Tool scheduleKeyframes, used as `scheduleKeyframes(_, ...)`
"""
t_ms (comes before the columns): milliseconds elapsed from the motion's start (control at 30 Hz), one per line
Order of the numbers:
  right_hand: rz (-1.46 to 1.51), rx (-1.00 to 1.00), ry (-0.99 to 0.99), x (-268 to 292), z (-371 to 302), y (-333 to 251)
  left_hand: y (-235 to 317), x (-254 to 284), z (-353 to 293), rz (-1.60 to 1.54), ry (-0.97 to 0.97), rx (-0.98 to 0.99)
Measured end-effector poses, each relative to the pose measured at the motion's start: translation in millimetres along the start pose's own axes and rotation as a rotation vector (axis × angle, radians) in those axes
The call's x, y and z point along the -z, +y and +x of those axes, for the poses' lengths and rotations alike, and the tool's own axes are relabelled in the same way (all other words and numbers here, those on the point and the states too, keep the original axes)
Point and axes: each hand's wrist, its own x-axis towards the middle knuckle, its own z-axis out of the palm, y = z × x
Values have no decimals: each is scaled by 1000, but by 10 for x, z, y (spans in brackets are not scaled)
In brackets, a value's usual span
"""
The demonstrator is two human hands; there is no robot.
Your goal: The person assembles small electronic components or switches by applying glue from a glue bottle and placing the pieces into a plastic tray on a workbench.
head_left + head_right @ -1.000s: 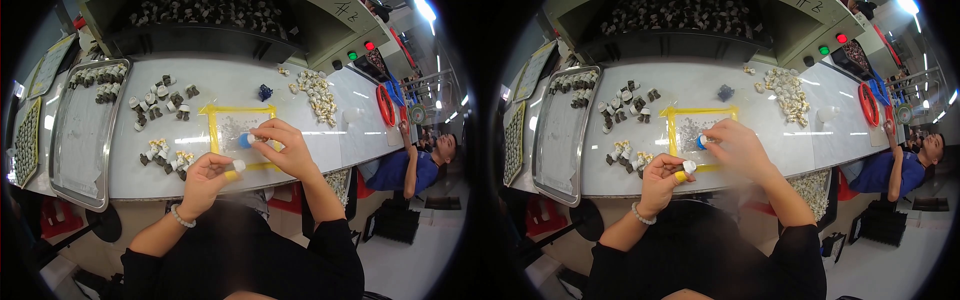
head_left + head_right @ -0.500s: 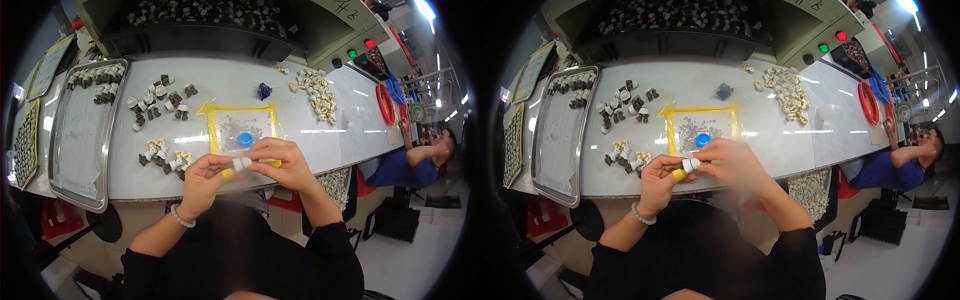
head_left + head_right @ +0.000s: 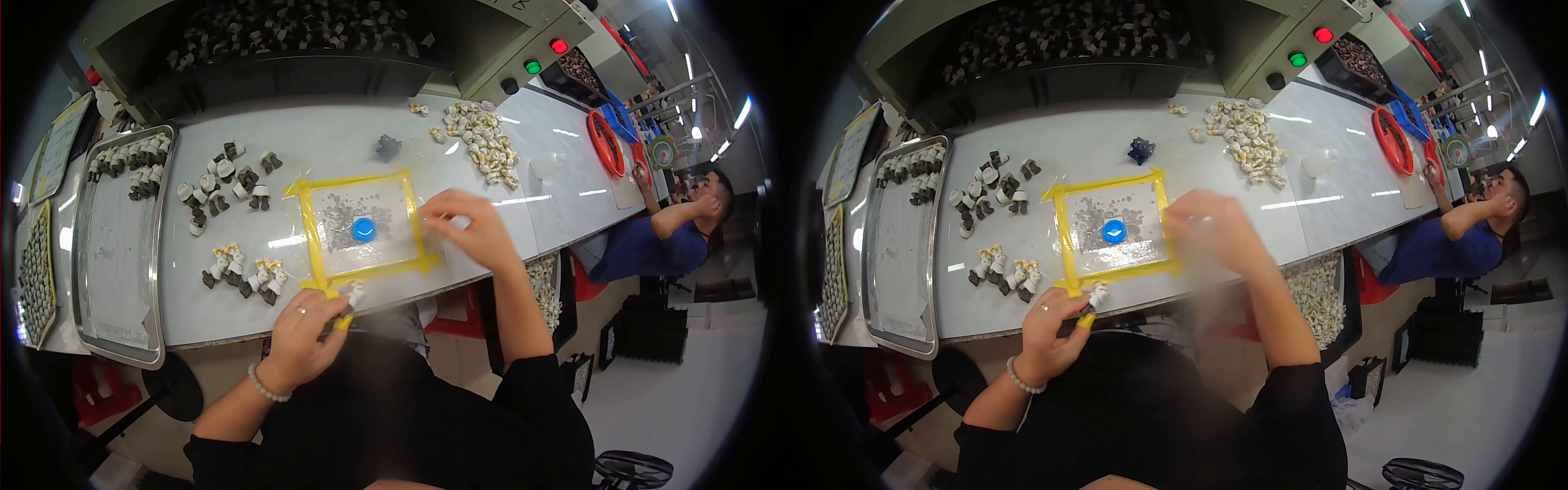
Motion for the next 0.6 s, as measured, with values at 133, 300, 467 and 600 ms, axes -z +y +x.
scheduleKeyframes(133, -443, -75, 434, 526, -80, 448, -60, 182, -137, 559, 78, -302)
scheduleKeyframes(300, -590, -208, 401, 575, -74, 712, -53, 304, -158, 800, 164, -208)
scheduleKeyframes(467, -224, -84, 444, 303, -28, 569, -46, 455, 61, 712, 228, -162)
scheduleKeyframes(600, -20, 48, 355, -106, -7, 239, -137, 625, 507, 660, 255, -99)
